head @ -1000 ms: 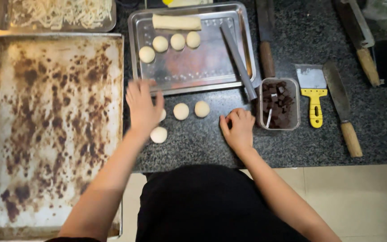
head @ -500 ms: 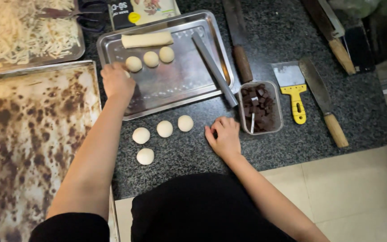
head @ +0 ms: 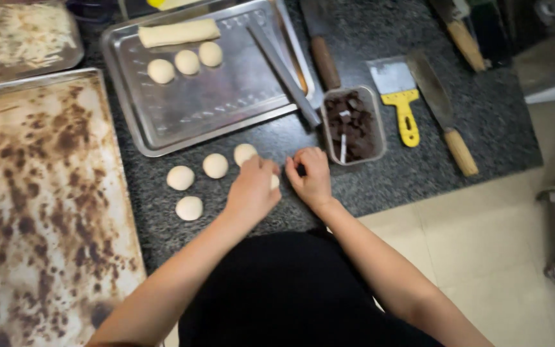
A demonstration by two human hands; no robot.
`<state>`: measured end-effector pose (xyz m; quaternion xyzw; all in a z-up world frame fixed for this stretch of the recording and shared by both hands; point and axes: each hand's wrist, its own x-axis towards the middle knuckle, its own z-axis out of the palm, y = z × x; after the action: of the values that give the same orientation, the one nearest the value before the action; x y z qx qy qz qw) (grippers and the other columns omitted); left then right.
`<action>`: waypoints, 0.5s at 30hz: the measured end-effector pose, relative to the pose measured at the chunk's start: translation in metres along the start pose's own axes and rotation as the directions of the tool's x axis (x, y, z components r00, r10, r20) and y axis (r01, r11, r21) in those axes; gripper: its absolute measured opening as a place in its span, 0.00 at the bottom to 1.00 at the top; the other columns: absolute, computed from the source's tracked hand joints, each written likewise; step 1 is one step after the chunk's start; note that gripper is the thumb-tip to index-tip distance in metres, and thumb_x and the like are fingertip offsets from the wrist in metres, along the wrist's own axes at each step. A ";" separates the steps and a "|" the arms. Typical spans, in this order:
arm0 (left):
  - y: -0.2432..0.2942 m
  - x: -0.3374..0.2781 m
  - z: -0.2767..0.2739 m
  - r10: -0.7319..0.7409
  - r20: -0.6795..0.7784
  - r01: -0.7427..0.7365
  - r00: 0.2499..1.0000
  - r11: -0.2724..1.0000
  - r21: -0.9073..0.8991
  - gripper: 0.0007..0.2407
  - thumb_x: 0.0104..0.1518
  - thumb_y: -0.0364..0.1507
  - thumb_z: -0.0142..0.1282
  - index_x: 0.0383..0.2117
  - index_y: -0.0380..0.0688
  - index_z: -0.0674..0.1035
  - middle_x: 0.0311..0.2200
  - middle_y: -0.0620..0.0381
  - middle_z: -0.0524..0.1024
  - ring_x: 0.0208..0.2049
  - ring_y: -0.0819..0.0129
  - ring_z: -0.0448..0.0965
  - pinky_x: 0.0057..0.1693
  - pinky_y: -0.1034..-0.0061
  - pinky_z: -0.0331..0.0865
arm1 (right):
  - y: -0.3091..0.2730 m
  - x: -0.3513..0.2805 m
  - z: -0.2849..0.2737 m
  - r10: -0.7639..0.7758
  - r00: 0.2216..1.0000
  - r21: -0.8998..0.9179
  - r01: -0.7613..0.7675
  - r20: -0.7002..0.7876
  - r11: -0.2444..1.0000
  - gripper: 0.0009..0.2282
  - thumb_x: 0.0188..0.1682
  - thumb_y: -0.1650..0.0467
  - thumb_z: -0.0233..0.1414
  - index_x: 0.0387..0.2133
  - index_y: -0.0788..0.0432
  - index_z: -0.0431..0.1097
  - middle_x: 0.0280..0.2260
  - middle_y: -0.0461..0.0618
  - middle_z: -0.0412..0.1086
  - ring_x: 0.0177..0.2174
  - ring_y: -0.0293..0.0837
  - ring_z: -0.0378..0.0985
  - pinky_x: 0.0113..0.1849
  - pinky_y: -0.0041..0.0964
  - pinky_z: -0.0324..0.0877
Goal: Shaping crab-shaped dough and filling dough balls with dark chocolate pieces.
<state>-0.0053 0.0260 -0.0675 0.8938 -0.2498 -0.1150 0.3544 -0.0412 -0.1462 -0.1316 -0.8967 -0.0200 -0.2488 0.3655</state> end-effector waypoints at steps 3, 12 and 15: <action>0.006 0.000 0.035 0.007 0.105 -0.019 0.994 0.993 0.115 0.14 0.47 0.28 0.63 0.40 0.40 0.76 0.43 0.44 0.70 0.49 0.46 0.70 0.53 0.56 0.69 | -0.007 -0.015 -0.021 0.000 0.995 0.039 0.004 -0.103 0.999 0.10 0.44 0.77 0.60 0.23 0.59 0.63 0.27 0.51 0.67 0.31 0.52 0.68 0.36 0.44 0.63; 0.002 0.017 0.082 0.235 -0.028 -0.216 0.972 0.930 0.298 0.28 0.59 0.44 0.55 0.60 0.36 0.69 0.65 0.37 0.59 0.70 0.41 0.51 0.71 0.49 0.47 | -0.002 -0.062 -0.107 0.115 0.962 -0.071 -0.136 -0.249 0.988 0.10 0.46 0.79 0.59 0.24 0.59 0.63 0.31 0.51 0.69 0.34 0.51 0.69 0.39 0.42 0.65; 0.008 0.019 0.080 0.211 0.047 -0.215 0.976 0.922 0.324 0.32 0.60 0.48 0.50 0.65 0.38 0.64 0.69 0.39 0.52 0.72 0.43 0.44 0.73 0.48 0.39 | 0.010 -0.063 -0.120 0.176 0.931 -0.123 -0.225 -0.319 0.967 0.10 0.49 0.79 0.58 0.26 0.59 0.63 0.33 0.51 0.68 0.37 0.50 0.69 0.42 0.42 0.64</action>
<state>-0.0229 -0.0351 -0.1208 0.9070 -0.3629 -0.0378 0.2103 -0.1460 -0.2239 -0.0945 -0.8707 0.1484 -0.3467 0.3158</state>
